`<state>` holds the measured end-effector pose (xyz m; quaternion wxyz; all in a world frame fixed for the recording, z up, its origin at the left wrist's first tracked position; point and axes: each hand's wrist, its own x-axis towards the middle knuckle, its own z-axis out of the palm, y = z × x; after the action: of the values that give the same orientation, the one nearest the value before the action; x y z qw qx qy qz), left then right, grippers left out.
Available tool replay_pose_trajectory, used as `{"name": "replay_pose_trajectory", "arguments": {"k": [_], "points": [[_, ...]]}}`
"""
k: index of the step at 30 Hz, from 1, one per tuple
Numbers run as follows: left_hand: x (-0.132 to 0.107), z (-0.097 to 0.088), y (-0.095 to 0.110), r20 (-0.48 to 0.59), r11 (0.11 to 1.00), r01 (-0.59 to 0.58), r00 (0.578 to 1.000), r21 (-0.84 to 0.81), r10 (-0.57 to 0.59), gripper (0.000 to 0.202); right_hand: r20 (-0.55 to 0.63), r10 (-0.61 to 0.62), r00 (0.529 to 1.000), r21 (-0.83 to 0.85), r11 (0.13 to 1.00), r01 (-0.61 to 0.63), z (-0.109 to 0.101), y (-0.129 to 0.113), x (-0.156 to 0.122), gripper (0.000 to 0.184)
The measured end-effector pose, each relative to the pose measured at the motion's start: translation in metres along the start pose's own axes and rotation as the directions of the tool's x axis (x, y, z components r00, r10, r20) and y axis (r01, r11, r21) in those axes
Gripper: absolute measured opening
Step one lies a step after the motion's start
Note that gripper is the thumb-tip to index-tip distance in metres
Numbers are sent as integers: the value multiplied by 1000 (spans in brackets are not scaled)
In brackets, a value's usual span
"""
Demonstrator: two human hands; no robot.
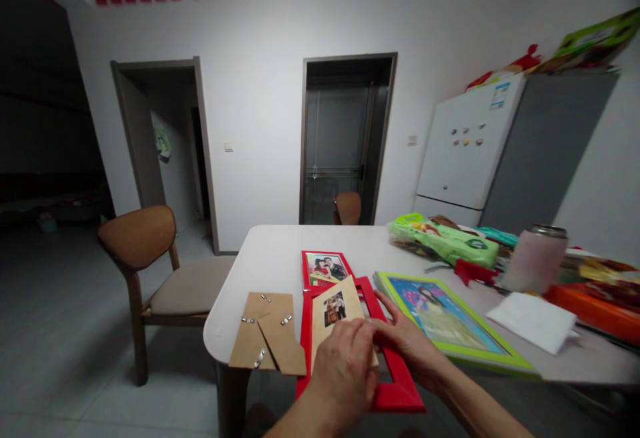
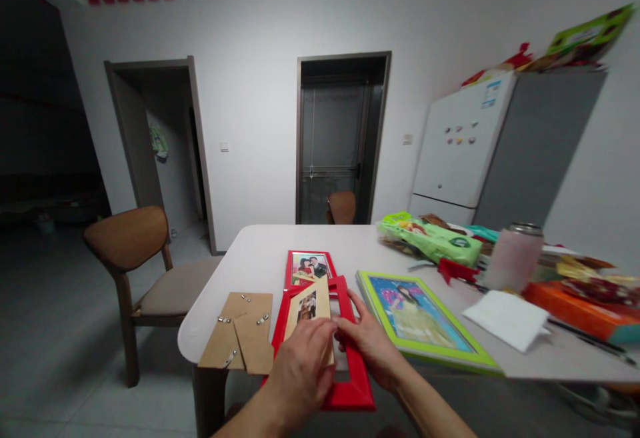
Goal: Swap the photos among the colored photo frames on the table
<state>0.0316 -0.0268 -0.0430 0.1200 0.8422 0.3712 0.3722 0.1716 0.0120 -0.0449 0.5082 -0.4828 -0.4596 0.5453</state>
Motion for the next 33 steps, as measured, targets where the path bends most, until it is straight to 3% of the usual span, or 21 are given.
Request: {"name": "replay_pose_trajectory", "arguments": {"k": [2,4,7,10,14,17,21,26,33], "points": [[1,-12,-4,-102,1000,-24,994,16,25,50,-19,-11,1000,-109,994,9,-6,4,6,81],[-1,-28,-14,-255,998,63,965,-8,-63,49,-44,-24,999,-258,966,12,-13,8,12,75],[-10,-50,-38,-415,957,262,863,-122,-288,44,-78,-80,994,-545,838,25,-25,16,23,63],[-30,-56,-70,-368,868,399,791,-294,-488,44,-74,-171,982,-786,616,48,-32,25,30,53],[-56,-46,-101,-169,749,537,757,-387,-631,46,-19,-249,968,-916,393,83,-35,38,34,46],[-65,-41,-104,-133,759,582,761,-291,-635,48,12,-251,968,-954,288,87,-34,44,35,45],[-63,-47,-93,-146,818,562,805,-121,-575,44,34,-236,971,-973,213,85,-32,46,36,44],[-64,-49,-91,-164,846,532,837,24,-522,37,27,-240,970,-980,186,74,-30,45,35,42],[-65,-47,-92,-192,883,463,876,75,-443,37,89,-313,946,-978,152,142,-29,43,33,37]]}}
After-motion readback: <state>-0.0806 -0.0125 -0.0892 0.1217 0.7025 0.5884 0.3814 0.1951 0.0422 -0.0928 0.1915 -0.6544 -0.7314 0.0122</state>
